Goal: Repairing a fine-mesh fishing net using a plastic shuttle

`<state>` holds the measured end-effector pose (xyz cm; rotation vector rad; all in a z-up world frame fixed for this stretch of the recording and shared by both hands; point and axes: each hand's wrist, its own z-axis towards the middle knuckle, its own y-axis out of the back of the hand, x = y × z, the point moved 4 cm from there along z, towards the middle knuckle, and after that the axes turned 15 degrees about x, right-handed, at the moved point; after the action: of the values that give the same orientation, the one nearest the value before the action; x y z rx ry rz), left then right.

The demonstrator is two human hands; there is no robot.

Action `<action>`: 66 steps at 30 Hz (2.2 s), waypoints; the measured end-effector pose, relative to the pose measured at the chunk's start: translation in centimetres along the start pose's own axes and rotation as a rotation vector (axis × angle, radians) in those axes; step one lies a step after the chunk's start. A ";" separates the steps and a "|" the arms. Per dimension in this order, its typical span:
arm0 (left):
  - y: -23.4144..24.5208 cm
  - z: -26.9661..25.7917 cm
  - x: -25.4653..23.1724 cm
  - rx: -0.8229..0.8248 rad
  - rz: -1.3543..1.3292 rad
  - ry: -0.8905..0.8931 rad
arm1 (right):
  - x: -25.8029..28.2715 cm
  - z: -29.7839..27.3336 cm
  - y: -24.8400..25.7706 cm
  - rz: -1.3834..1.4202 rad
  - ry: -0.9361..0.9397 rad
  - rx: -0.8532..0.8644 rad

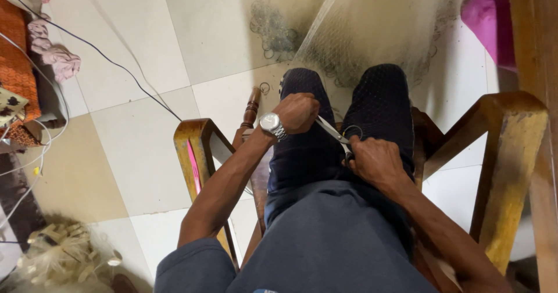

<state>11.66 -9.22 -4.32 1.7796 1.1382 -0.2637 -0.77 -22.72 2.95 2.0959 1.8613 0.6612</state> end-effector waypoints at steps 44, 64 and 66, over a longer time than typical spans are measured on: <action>0.3 -1.1 -1.2 -0.060 -0.020 -0.030 | -0.6 0.9 -0.4 -0.074 0.064 -0.089; 1.3 -2.7 -0.5 -0.256 -0.080 -0.058 | 0.0 0.3 1.3 -0.097 0.158 -0.235; 4.8 -6.1 -1.9 -0.614 -0.321 -0.166 | -0.5 -1.3 2.1 0.028 0.087 -0.089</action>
<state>12.60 -5.82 2.82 1.0207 1.2193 -0.2155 0.38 -23.65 4.98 2.0710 1.8142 0.8395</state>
